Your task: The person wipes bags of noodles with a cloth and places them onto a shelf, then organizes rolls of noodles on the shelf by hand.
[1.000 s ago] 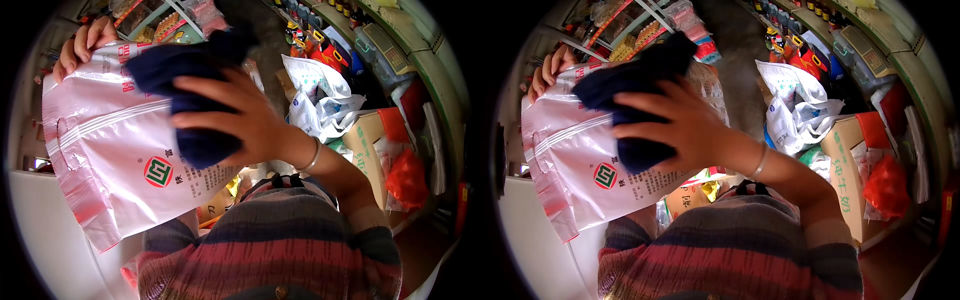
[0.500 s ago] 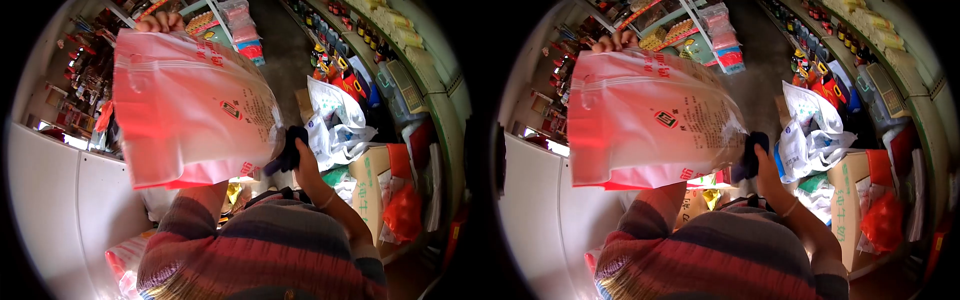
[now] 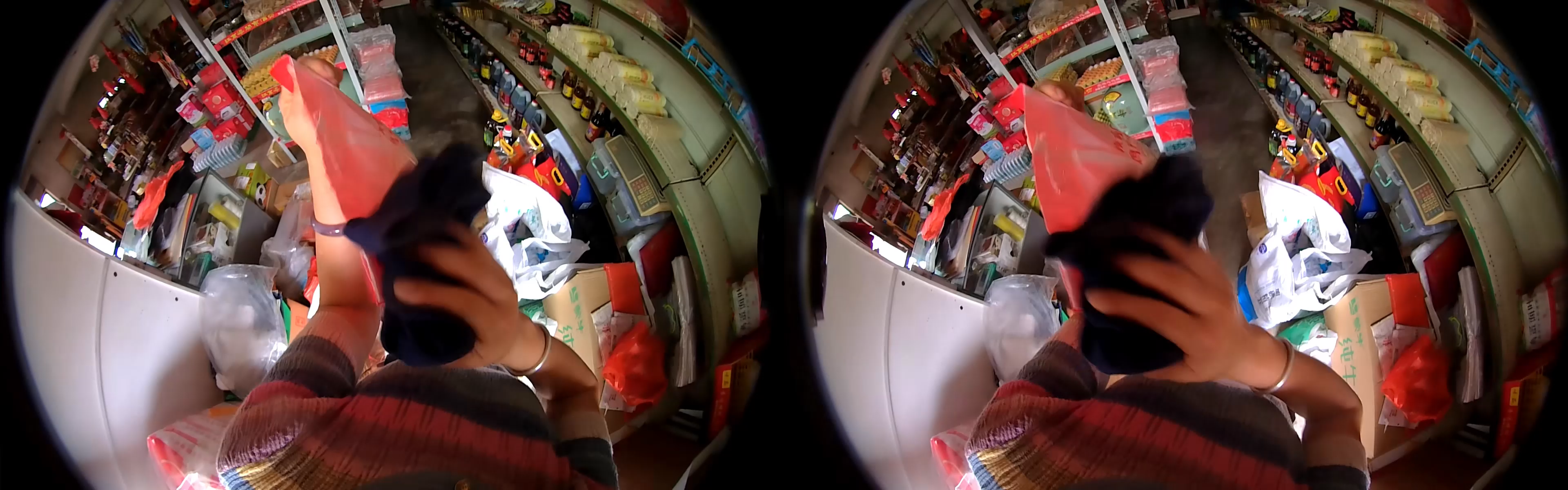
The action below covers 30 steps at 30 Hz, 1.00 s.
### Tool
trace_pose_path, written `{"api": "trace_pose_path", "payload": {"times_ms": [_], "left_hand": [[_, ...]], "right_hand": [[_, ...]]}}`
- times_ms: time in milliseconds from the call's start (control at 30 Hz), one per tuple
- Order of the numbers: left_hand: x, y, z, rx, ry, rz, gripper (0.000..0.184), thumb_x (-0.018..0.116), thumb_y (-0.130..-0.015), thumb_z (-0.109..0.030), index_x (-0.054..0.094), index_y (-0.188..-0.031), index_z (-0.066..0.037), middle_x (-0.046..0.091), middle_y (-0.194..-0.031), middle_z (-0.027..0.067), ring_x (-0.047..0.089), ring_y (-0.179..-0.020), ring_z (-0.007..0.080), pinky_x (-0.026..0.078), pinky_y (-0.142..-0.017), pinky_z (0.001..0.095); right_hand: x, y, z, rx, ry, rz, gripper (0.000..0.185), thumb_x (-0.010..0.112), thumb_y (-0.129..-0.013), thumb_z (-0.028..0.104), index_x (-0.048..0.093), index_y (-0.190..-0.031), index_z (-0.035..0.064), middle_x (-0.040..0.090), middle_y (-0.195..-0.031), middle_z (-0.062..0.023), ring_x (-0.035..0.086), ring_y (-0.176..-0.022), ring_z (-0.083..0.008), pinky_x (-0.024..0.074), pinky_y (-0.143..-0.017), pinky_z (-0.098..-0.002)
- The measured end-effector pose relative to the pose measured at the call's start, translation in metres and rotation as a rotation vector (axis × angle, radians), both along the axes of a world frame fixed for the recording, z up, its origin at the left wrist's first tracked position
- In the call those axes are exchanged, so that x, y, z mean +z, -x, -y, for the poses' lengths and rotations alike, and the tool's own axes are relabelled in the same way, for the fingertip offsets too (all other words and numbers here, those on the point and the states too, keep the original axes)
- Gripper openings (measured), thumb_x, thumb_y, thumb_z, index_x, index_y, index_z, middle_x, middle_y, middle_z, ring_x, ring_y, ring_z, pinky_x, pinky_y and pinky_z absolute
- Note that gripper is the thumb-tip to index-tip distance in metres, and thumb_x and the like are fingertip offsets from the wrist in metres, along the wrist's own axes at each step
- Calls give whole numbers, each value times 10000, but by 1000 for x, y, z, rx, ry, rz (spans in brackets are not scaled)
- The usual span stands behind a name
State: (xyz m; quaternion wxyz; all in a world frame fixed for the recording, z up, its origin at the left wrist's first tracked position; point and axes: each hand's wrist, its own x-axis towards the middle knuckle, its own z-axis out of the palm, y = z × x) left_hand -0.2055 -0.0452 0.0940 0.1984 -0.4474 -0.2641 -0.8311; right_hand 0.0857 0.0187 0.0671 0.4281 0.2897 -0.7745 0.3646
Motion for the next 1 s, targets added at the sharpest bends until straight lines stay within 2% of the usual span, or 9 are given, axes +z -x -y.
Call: {"api": "trace_pose_path", "payload": {"times_ms": [133, 267, 333, 400, 467, 567, 800, 900, 1000], "left_hand": [[-3, -11, 13, -176, 92, -150, 313, 522, -847, -239, 482, -664, 12, 435, -616, 76, 389, -576, 179, 307, -535, 298], [1, -46, -5, -337, -86, -163, 283, 476, -861, -148, 456, -628, 12, 403, -602, 63, 368, -580, 173, 291, -539, 297], [-9, -40, -4, -111, 114, -41, 336, 435, -914, -217, 526, -687, 14, 479, -646, 85, 439, -605, 208, 372, -579, 328], [-13, -48, 2, -434, 190, 534, 375, 406, -942, -310, 608, -901, 2, 580, -773, 102, 544, -694, 226, 451, -683, 324], [38, -81, 38, -674, 485, 595, 393, 400, -945, -334, 604, -1002, -4, 602, -821, 97, 569, -730, 206, 463, -701, 299], [31, -70, 54, -631, 381, 418, 385, 408, -943, -318, 586, -1037, 10, 583, -805, 82, 548, -711, 186, 452, -688, 284], [-17, -30, 37, -638, 261, 240, 387, 426, -937, -281, 543, -1117, 41, 538, -769, 47, 499, -668, 139, 424, -658, 249], [-36, -28, 12, -706, 277, 183, 397, 433, -934, -265, 525, -1151, 54, 519, -754, 32, 478, -649, 119, 412, -645, 235], [-45, 1, -1, -831, 340, 84, 411, 441, -932, -249, 507, -1185, 68, 500, -738, 17, 457, -630, 99, 401, -632, 220]], "right_hand": [[-37, -12, -23, 131, -57, 359, 453, 673, -662, 296, 625, -1045, 59, 577, -1014, -145, 550, -1016, -348, 407, -898, -433], [20, 7, -18, 53, 512, 327, 522, 615, -677, 212, 527, -1144, -3, 561, -1096, -161, 493, -1087, -392, 356, -960, -435], [43, 56, -8, -83, 249, 120, 555, 612, -723, 263, 483, -1219, 51, 486, -1227, -174, 410, -1169, -415, 295, -1010, -464], [49, 87, 15, -210, -15, 30, 588, 614, -743, 328, 450, -1267, 117, 399, -1329, -156, 350, -1221, -417, 256, -1033, -495], [43, 97, 31, -264, -156, 37, 553, 549, -793, 403, 464, -1267, 131, 397, -1349, -135, 384, -1208, -374, 243, -1020, -529], [13, 80, 40, -124, -326, 54, 538, 571, -749, 497, 578, -1097, 87, 547, -1148, -112, 503, -1056, -326, 327, -929, -495], [-55, -3, 30, 419, 323, 665, 319, 607, -793, 298, 580, -885, -6, 599, -814, -164, 583, -770, -345, 472, -677, -317], [-80, -55, 14, 230, 975, 864, 333, 583, -850, 240, 571, -1047, -27, 637, -886, -82, 602, -799, -178, 473, -753, -273], [-118, -70, -10, -294, 1178, 812, 366, 593, -849, 289, 589, -1045, -20, 634, -894, -47, 575, -807, -127, 476, -752, -261]]}}
